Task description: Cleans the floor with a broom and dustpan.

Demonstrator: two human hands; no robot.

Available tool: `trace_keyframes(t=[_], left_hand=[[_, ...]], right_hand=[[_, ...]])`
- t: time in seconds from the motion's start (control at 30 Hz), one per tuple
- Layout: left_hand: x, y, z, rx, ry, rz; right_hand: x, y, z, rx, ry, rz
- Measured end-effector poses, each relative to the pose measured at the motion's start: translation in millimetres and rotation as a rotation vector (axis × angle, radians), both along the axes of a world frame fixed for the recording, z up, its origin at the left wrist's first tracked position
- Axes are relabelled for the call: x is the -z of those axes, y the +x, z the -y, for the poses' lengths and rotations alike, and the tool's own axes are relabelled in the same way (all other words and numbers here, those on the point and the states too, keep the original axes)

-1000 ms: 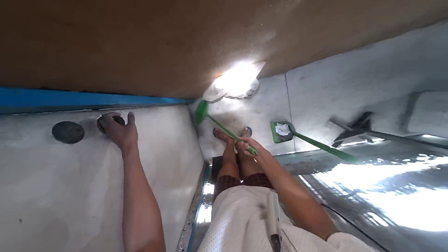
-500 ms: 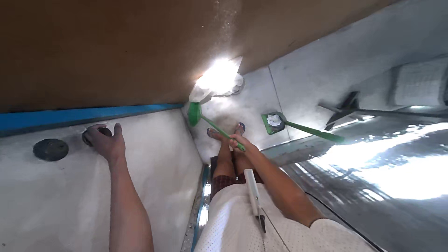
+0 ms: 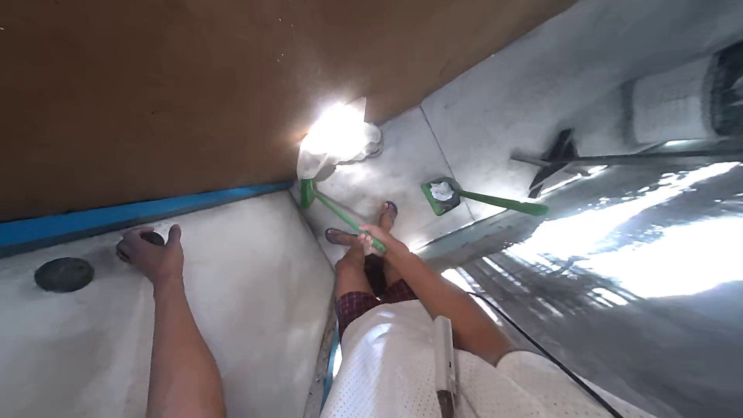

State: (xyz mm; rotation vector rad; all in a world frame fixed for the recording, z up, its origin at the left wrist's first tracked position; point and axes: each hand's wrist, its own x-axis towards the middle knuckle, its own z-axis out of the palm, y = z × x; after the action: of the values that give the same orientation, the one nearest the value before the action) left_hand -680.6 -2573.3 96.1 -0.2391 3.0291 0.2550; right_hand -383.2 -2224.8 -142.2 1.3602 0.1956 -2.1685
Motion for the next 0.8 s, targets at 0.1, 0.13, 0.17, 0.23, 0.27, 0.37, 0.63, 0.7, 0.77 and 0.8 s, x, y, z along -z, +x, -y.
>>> trace_keyframes(t=[0.1,0.13,0.17,0.23,0.27,0.37,0.63,0.7,0.77,0.8], left_hand=[[0,-1,-2,-0.008,0.004,0.002],[1,-1,-1,-0.009,-0.002,0.001],[3,-2,1,-0.009,-0.013,-0.003],[9,-5,9,-0.002,-0.033,-0.010],[10,-5,12,0.001,-0.041,-0.006],[9,-6,10,0.012,-0.055,0.006],[6,-6,12,0.078,-0.085,0.014],[7,-5,14,0.079,-0.080,0.009],[8,-5,16,0.090,-0.085,-0.005],[8,-5,17,0.101,-0.088,-0.009]], right_hand=[[18,21,-4,0.136,0.024,0.089],[13,37,-4,0.162,0.034,0.120],[0,50,-4,0.172,0.038,0.144],[-40,68,-6,0.161,0.052,0.146],[-63,74,-5,0.143,0.063,0.140],[-97,69,-2,0.054,0.073,0.093],[7,33,-23,0.065,0.012,0.140],[10,60,-42,0.069,0.086,0.125],[-6,88,-56,-0.014,0.244,0.153],[-20,99,-57,-0.071,0.311,0.185]])
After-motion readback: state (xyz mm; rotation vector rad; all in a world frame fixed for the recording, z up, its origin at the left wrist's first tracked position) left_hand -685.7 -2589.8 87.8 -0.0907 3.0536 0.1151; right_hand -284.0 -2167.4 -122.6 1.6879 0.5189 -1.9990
